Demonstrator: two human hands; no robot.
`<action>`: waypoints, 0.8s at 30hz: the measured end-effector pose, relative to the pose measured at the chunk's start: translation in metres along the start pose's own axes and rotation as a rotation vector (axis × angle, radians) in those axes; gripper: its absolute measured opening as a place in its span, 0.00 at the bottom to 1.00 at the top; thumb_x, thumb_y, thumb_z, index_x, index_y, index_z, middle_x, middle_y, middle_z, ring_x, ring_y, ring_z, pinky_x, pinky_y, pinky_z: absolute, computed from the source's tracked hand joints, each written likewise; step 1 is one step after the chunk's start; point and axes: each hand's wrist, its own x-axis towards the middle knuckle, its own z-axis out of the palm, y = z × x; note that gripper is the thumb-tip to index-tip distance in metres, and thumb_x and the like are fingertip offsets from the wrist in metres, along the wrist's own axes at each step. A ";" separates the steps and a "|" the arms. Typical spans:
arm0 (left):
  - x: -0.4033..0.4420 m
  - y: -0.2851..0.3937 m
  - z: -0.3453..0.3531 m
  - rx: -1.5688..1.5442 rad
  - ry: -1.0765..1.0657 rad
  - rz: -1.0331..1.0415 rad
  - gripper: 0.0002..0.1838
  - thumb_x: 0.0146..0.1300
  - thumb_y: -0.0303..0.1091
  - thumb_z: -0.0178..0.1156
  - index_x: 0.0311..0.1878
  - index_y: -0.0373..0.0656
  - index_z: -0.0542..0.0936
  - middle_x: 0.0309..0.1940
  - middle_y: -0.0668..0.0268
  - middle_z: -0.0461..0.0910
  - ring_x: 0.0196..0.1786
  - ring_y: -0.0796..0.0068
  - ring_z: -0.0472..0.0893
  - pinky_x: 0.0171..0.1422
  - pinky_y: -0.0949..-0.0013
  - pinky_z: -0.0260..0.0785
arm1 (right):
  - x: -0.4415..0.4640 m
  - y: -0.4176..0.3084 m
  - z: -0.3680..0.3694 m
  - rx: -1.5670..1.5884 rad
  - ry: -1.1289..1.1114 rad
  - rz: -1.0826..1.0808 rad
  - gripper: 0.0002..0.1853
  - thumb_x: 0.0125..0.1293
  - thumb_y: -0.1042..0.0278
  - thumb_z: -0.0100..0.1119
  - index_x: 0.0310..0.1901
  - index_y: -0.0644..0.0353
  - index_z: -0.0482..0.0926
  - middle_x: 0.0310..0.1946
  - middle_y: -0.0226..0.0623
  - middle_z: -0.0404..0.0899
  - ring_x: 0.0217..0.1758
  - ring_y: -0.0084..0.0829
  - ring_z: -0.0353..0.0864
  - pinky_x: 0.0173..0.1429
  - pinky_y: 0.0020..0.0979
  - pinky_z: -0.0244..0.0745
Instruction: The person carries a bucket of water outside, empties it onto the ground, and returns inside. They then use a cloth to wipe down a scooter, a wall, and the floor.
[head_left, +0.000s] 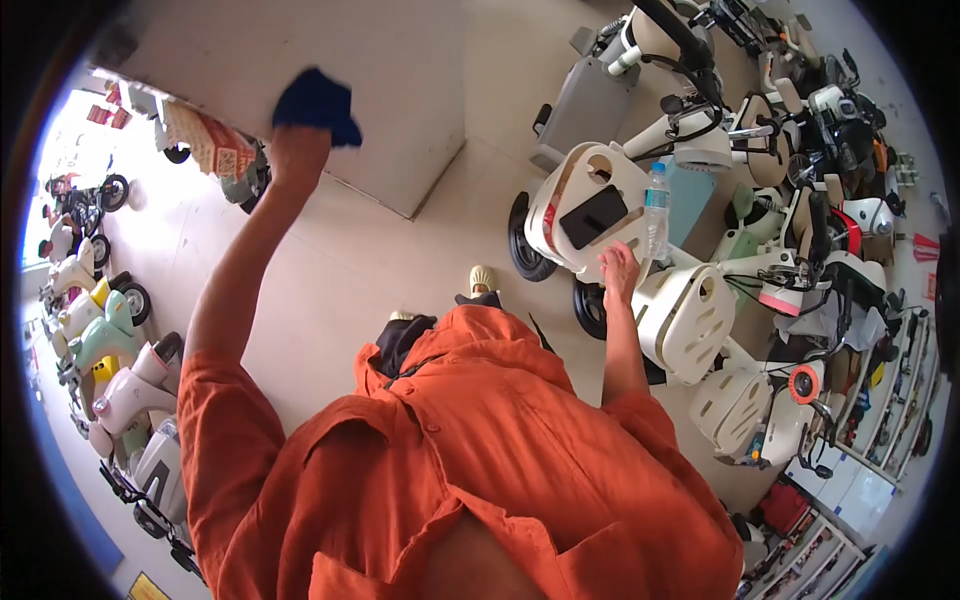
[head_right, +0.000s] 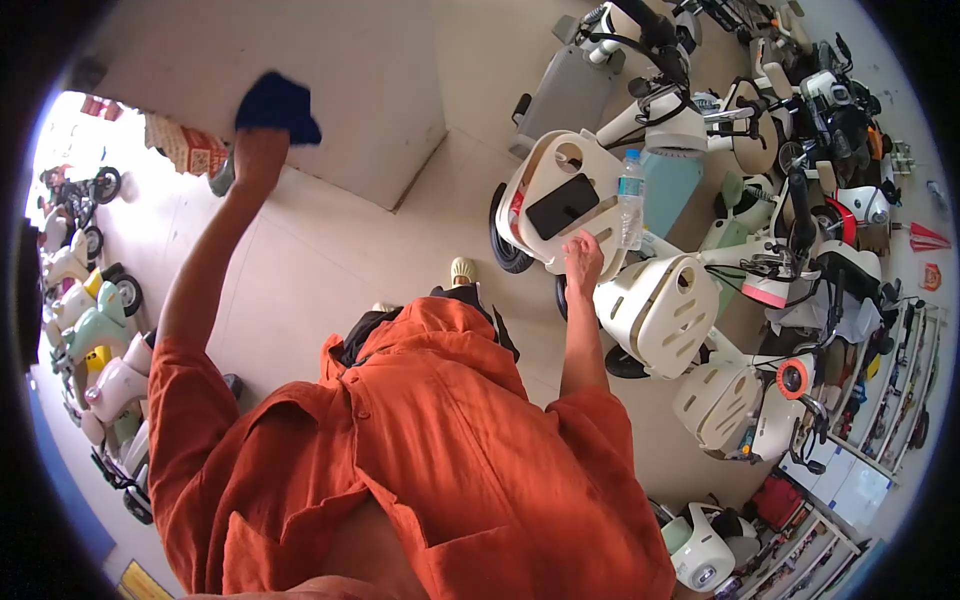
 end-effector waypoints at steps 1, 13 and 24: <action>0.002 0.003 0.001 -0.006 -0.002 0.008 0.14 0.50 0.31 0.50 0.42 0.45 0.77 0.45 0.62 0.75 0.52 0.64 0.73 0.58 0.62 0.61 | 0.017 0.014 -0.001 -0.067 0.044 0.006 0.21 0.56 0.66 0.54 0.51 0.62 0.68 0.38 0.31 0.75 0.36 0.22 0.74 0.38 0.23 0.67; 0.112 -0.066 -0.059 0.282 0.468 0.075 0.02 0.49 0.30 0.53 0.24 0.48 0.75 0.17 0.70 0.73 0.19 0.72 0.76 0.19 0.69 0.65 | 0.070 0.011 0.078 -0.695 0.386 0.363 0.53 0.40 0.43 0.67 0.60 0.64 0.48 0.60 0.52 0.49 0.64 0.50 0.49 0.56 0.52 0.62; 0.036 -0.020 -0.004 -0.353 0.362 -0.104 0.14 0.55 0.28 0.51 0.46 0.37 0.72 0.44 0.57 0.73 0.48 0.59 0.71 0.54 0.61 0.62 | 0.090 0.000 0.099 -0.761 0.529 0.447 0.52 0.37 0.43 0.67 0.59 0.64 0.51 0.58 0.51 0.52 0.61 0.49 0.53 0.58 0.49 0.58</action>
